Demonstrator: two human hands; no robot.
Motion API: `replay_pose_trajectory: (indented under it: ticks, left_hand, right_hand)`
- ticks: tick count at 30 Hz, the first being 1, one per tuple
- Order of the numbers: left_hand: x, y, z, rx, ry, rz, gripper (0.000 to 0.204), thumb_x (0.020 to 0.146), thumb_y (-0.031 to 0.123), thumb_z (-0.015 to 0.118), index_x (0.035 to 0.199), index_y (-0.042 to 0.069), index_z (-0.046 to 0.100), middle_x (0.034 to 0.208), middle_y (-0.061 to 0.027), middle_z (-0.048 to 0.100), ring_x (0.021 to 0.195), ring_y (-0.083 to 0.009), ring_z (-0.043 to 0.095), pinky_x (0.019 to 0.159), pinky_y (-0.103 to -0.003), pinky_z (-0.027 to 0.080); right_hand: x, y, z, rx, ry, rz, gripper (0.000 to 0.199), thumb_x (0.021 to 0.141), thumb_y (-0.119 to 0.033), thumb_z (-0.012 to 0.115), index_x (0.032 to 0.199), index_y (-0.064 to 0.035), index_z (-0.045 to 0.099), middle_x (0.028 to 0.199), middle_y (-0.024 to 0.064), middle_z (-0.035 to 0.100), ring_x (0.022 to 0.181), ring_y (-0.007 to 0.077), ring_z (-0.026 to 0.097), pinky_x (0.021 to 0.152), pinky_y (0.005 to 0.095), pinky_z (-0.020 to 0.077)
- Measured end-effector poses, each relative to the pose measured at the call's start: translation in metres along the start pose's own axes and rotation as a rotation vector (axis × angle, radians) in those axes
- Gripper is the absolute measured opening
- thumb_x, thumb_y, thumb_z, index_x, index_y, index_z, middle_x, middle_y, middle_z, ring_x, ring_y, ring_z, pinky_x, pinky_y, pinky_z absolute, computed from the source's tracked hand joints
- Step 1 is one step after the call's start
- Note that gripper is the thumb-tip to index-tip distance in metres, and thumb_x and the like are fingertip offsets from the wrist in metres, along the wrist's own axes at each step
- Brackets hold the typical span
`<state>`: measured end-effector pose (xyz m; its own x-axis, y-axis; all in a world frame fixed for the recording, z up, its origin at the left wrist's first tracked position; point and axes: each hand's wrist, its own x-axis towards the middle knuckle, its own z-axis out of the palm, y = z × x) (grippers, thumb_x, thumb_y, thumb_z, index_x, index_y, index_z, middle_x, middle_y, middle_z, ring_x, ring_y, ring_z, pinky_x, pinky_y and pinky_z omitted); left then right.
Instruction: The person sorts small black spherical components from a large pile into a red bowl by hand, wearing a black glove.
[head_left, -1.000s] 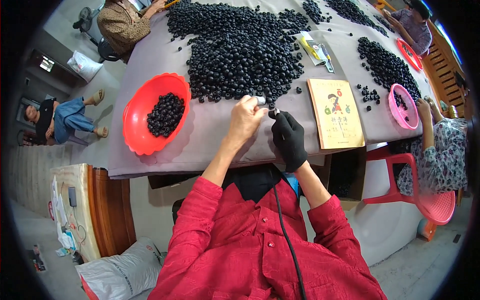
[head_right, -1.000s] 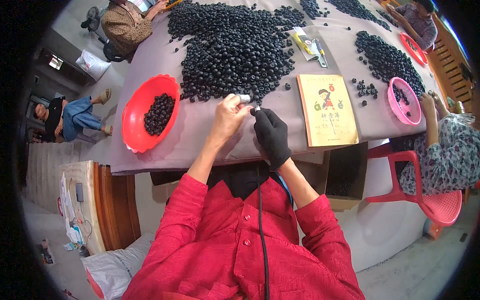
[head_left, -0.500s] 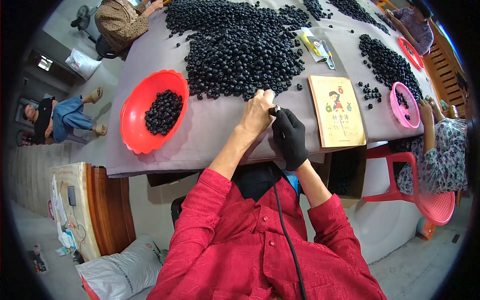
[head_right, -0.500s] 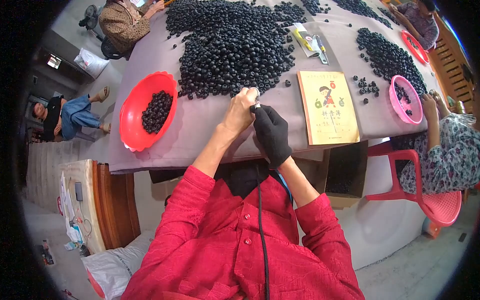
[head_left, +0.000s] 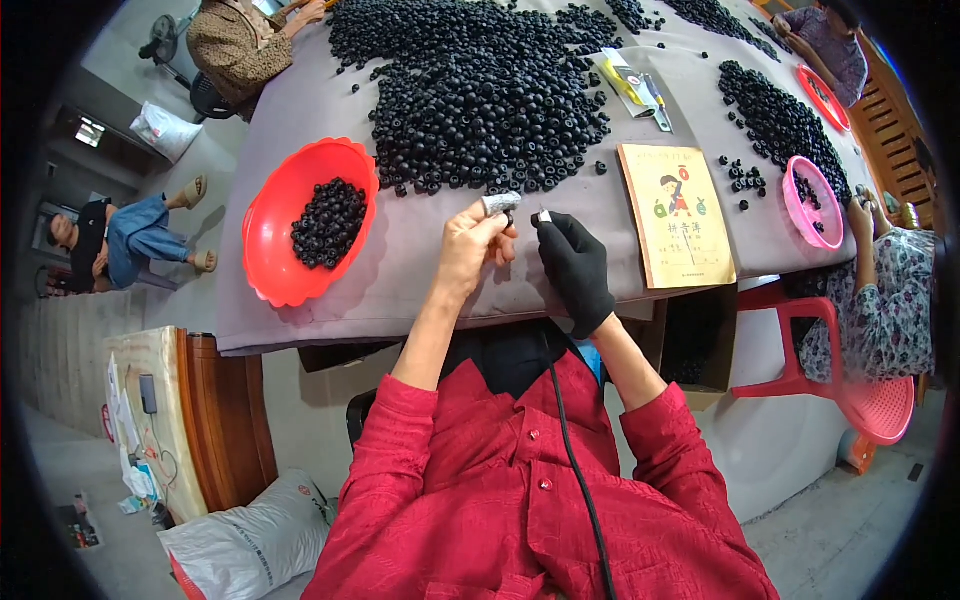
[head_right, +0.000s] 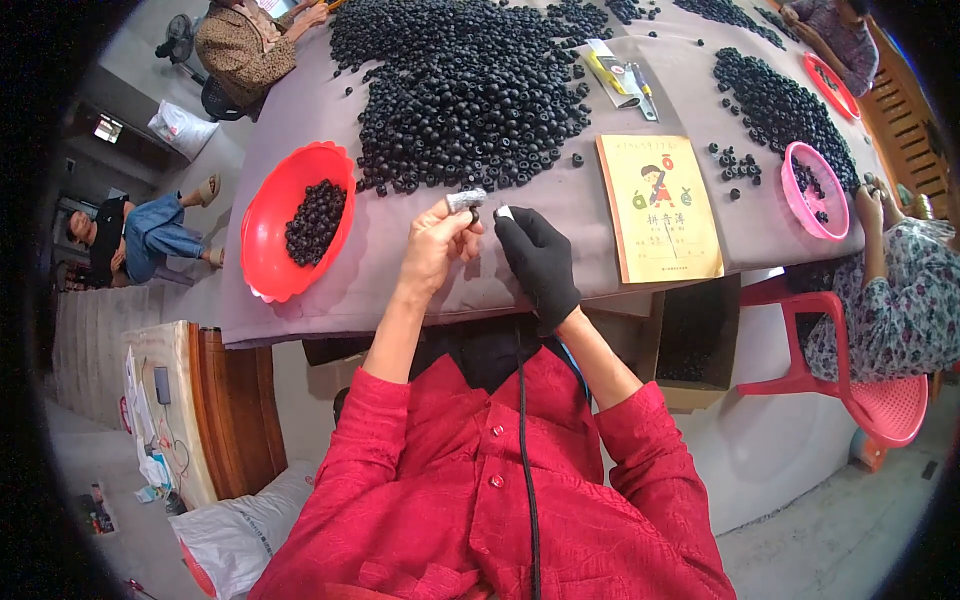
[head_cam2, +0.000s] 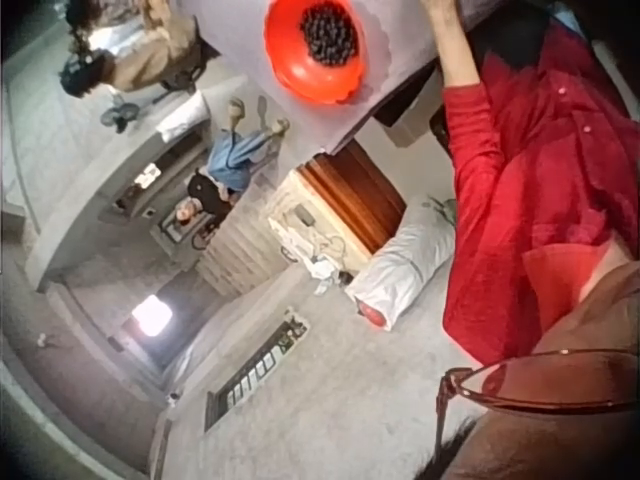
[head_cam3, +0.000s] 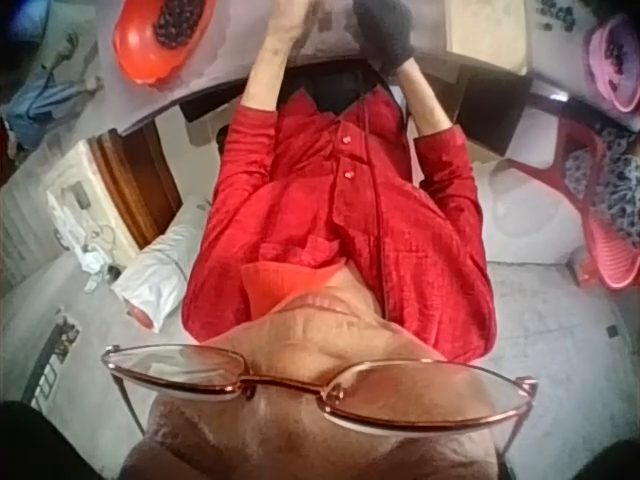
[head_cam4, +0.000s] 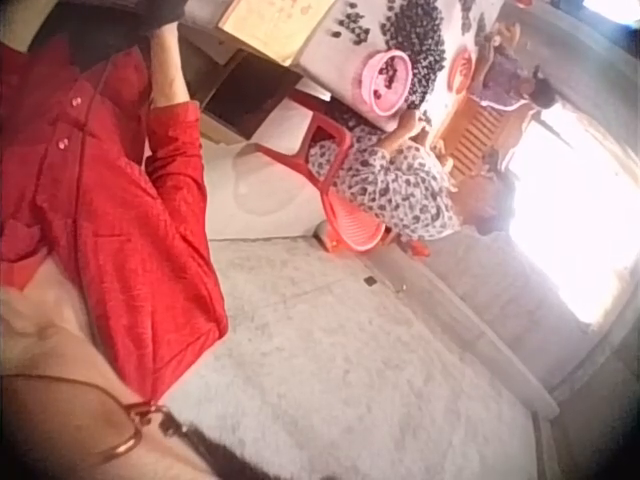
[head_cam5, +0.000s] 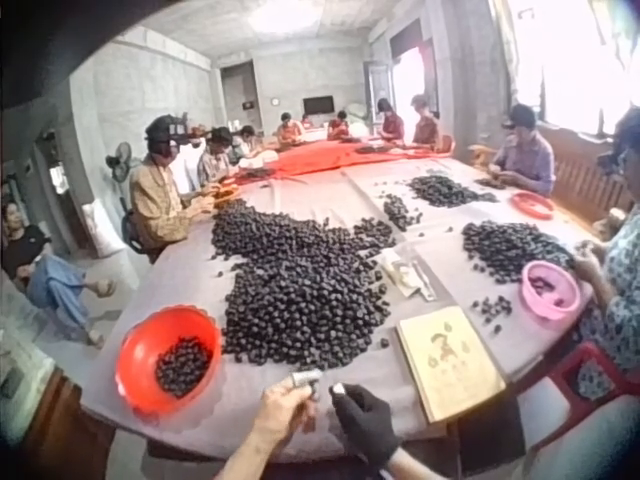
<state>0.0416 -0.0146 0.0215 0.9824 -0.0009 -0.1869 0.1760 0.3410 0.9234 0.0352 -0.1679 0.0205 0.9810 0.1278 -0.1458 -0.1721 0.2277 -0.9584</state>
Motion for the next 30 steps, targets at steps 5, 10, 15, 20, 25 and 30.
replay_pose_trajectory:
  ticks: [5, 10, 15, 20, 25, 30]
  left_hand:
    - [-0.019, -0.008, -0.007, -0.227, -0.054, 0.019, 0.017, 0.087, 0.010, 0.055, 0.101, 0.002, 0.059, 0.073, -0.0076, 0.062, 0.055, -0.0118, 0.058, 0.046, -0.021, 0.046]
    - [-0.028, -0.014, -0.011, -0.216, -0.099, -0.014, 0.011, 0.084, 0.013, 0.061, 0.085, 0.003, 0.061, 0.071, -0.0070, 0.062, 0.054, -0.0128, 0.059, 0.044, -0.022, 0.047]
    - [-0.031, -0.021, -0.004, -0.213, -0.096, 0.037, 0.012, 0.085, 0.015, 0.060, 0.086, 0.003, 0.060, 0.071, -0.0064, 0.062, 0.054, -0.0128, 0.059, 0.044, -0.022, 0.048]
    - [-0.036, -0.021, -0.010, -0.264, -0.159, 0.041, 0.010, 0.084, 0.010, 0.060, 0.091, 0.003, 0.059, 0.075, -0.0076, 0.062, 0.056, -0.0140, 0.060, 0.045, -0.022, 0.048]
    - [-0.036, -0.021, -0.020, -0.250, -0.235, 0.059, 0.012, 0.083, 0.006, 0.060, 0.094, 0.002, 0.059, 0.076, -0.0080, 0.061, 0.059, -0.0149, 0.060, 0.047, -0.022, 0.049]
    - [-0.034, -0.023, -0.018, -0.244, -0.210, 0.072, 0.011, 0.084, 0.006, 0.059, 0.094, 0.002, 0.059, 0.076, -0.0085, 0.061, 0.058, -0.0149, 0.060, 0.046, -0.023, 0.048]
  right_hand:
    - [-0.002, 0.009, 0.004, -0.215, -0.082, -0.240, 0.030, 0.082, -0.018, 0.062, 0.105, -0.0001, 0.058, 0.088, 0.0040, 0.063, 0.077, 0.0094, 0.056, 0.068, 0.0244, 0.0456]
    - [-0.007, 0.002, 0.006, -0.349, -0.118, -0.285, 0.034, 0.081, -0.022, 0.065, 0.105, 0.0002, 0.057, 0.088, 0.0083, 0.064, 0.079, 0.0116, 0.058, 0.070, 0.0280, 0.0470]
    - [-0.007, 0.003, 0.006, -0.339, -0.149, -0.264, 0.034, 0.081, -0.023, 0.064, 0.105, -0.0003, 0.057, 0.089, 0.0095, 0.063, 0.079, 0.0123, 0.059, 0.070, 0.0287, 0.0472]
    - [-0.006, 0.005, 0.006, -0.372, -0.149, -0.293, 0.033, 0.082, -0.022, 0.062, 0.106, -0.0014, 0.056, 0.091, 0.0094, 0.063, 0.080, 0.0121, 0.059, 0.071, 0.0286, 0.0469]
    - [-0.008, -0.001, 0.006, -0.340, -0.278, -0.231, 0.032, 0.083, -0.021, 0.060, 0.108, -0.0024, 0.056, 0.091, 0.0087, 0.063, 0.082, 0.0117, 0.058, 0.073, 0.0277, 0.0459]
    - [-0.005, 0.005, 0.004, -0.292, -0.240, -0.245, 0.031, 0.083, -0.020, 0.060, 0.108, -0.0008, 0.056, 0.094, 0.0086, 0.062, 0.084, 0.0118, 0.057, 0.074, 0.0271, 0.0453]
